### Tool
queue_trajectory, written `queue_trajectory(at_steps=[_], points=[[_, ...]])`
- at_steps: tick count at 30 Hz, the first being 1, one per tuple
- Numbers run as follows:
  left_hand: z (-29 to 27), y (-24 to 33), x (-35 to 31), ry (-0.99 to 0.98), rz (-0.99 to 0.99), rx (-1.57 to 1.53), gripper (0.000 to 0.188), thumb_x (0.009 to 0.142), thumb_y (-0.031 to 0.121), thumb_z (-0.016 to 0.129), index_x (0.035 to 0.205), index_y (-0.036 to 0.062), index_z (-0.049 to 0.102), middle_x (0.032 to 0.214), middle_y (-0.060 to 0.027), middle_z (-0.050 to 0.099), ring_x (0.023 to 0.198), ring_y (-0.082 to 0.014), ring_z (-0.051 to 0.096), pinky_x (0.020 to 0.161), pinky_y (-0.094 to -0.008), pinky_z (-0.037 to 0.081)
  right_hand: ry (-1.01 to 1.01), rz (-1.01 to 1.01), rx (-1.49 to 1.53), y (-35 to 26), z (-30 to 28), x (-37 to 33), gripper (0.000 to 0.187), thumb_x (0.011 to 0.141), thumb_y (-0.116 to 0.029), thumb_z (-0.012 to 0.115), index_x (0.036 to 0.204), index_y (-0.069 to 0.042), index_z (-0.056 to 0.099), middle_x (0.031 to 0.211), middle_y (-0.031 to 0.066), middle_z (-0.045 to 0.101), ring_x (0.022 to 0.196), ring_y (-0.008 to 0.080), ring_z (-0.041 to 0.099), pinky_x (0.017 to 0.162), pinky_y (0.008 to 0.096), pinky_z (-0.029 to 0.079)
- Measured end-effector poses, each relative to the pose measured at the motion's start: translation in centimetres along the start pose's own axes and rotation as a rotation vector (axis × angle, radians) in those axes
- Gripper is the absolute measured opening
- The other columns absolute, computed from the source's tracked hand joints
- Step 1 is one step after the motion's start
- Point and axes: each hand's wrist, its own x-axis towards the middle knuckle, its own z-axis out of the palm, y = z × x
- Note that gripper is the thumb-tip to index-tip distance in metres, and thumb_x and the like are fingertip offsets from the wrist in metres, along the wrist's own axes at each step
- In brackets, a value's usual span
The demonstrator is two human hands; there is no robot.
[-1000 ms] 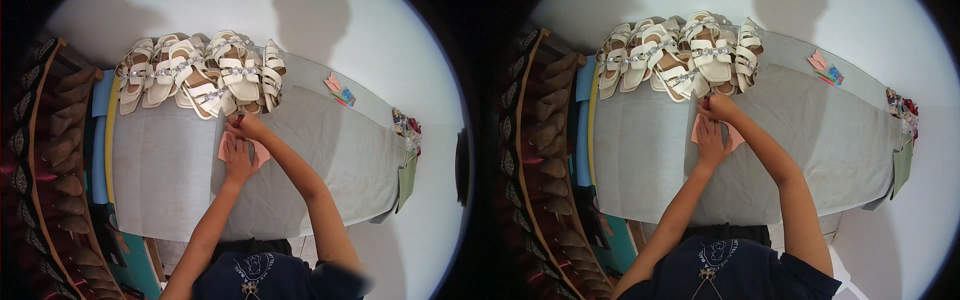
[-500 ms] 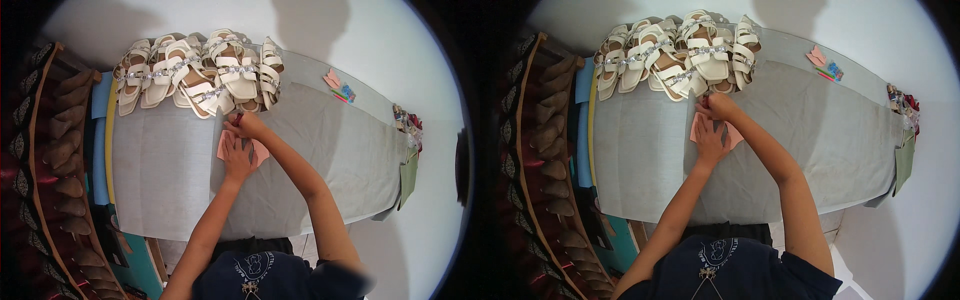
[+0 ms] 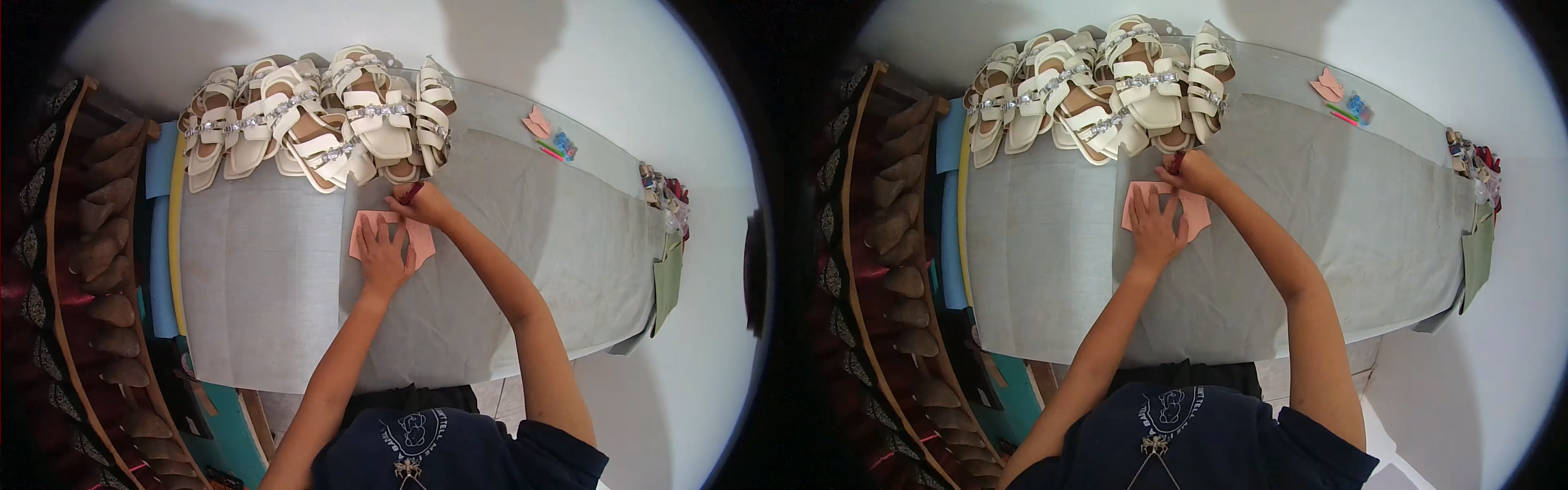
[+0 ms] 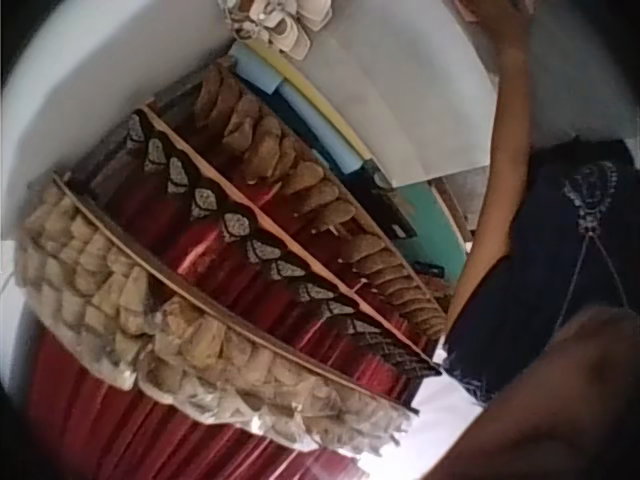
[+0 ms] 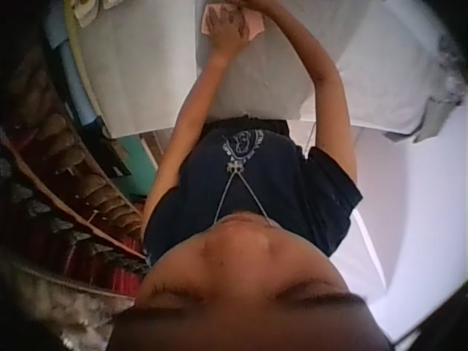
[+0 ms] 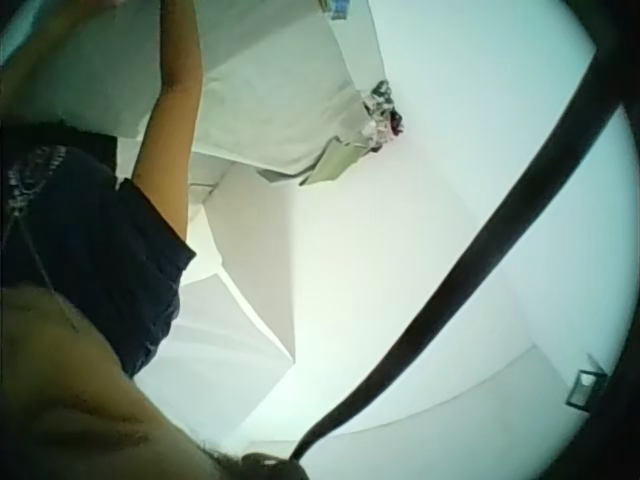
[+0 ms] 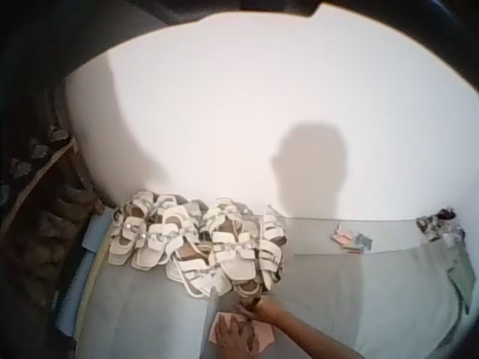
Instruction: The person places a pink paper template on a large sheet of gray material and traces its outline with a red pen. They reposition the template multiple times to trace additional shapes on the same sheet.
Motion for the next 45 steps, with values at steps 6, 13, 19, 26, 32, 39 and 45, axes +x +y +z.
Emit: queue_trajectory(at_steps=[6, 13, 19, 26, 32, 39, 45], points=[[-0.1, -0.4, -0.1, 0.017, 0.010, 0.013, 0.050, 0.079, 0.033, 0.054, 0.123, 0.0099, 0.053, 0.126, -0.0266, 0.041, 0.126, -0.0504, 0.026, 0.102, -0.0577, 0.023, -0.057, 0.043, 0.031, -1.7, -0.3, 0.9, 0.033, 0.080, -0.028, 0.063, 0.062, -0.002, 0.052, 0.055, 0.0148, 0.053, 0.051, 0.0334, 0.051, 0.048, 0.0408, 0.041], [-0.2, 0.0, 0.0, -0.022, 0.007, 0.010, 0.050, 0.079, 0.034, 0.054, 0.123, 0.0098, 0.054, 0.126, -0.0266, 0.041, 0.126, -0.0506, 0.026, 0.102, -0.0581, 0.023, -0.050, 0.045, 0.089, -2.0, 0.4, 1.5, 0.032, 0.080, -0.027, 0.062, 0.063, -0.002, 0.052, 0.055, 0.0154, 0.052, 0.051, 0.0336, 0.050, 0.049, 0.0407, 0.041], [-0.3, 0.1, 0.0, -0.028, -0.007, 0.036, 0.054, 0.079, 0.034, 0.054, 0.127, 0.0108, 0.050, 0.126, -0.0270, 0.041, 0.125, -0.0509, 0.026, 0.102, -0.0584, 0.023, -0.004, 0.020, 0.033, -0.7, -0.5, 0.2, 0.034, 0.080, -0.030, 0.062, 0.061, -0.003, 0.051, 0.056, 0.0153, 0.052, 0.053, 0.0343, 0.053, 0.051, 0.0421, 0.042], [-0.4, 0.3, 0.1, -0.031, 0.000, 0.056, 0.053, 0.081, 0.033, 0.053, 0.130, 0.0127, 0.048, 0.125, -0.0271, 0.042, 0.125, -0.0510, 0.027, 0.102, -0.0584, 0.024, 0.012, 0.040, 0.106, 0.6, -1.1, -0.9, 0.033, 0.080, -0.024, 0.065, 0.061, -0.004, 0.045, 0.056, 0.0134, 0.048, 0.052, 0.0302, 0.045, 0.050, 0.0397, 0.037], [-0.2, 0.1, 0.1, 0.012, 0.014, 0.041, 0.054, 0.080, 0.033, 0.054, 0.131, 0.0140, 0.048, 0.123, -0.0267, 0.042, 0.124, -0.0519, 0.027, 0.100, -0.0603, 0.025, -0.022, 0.068, 0.093, 0.9, -1.6, -1.2, 0.035, 0.080, -0.025, 0.063, 0.059, -0.003, 0.046, 0.055, 0.0149, 0.047, 0.052, 0.0326, 0.046, 0.051, 0.0412, 0.038], [0.1, 0.5, 0.3, 0.044, 0.003, 0.061, 0.048, 0.082, 0.036, 0.056, 0.122, 0.0093, 0.054, 0.121, -0.0270, 0.043, 0.124, -0.0530, 0.027, 0.099, -0.0609, 0.026, -0.037, 0.103, 0.095, -0.5, -0.9, 0.0, 0.035, 0.080, -0.027, 0.063, 0.062, -0.001, 0.047, 0.055, 0.0157, 0.049, 0.052, 0.0341, 0.047, 0.052, 0.0422, 0.039], [-0.1, 0.8, 0.4, 0.023, -0.011, 0.069, 0.047, 0.083, 0.038, 0.057, 0.119, 0.0080, 0.056, 0.121, -0.0268, 0.043, 0.125, -0.0529, 0.027, 0.099, -0.0603, 0.026, -0.008, 0.068, 0.108, 0.0, -0.9, -0.5, 0.034, 0.079, -0.027, 0.063, 0.062, -0.002, 0.047, 0.056, 0.0154, 0.050, 0.054, 0.0350, 0.050, 0.053, 0.0433, 0.040]])
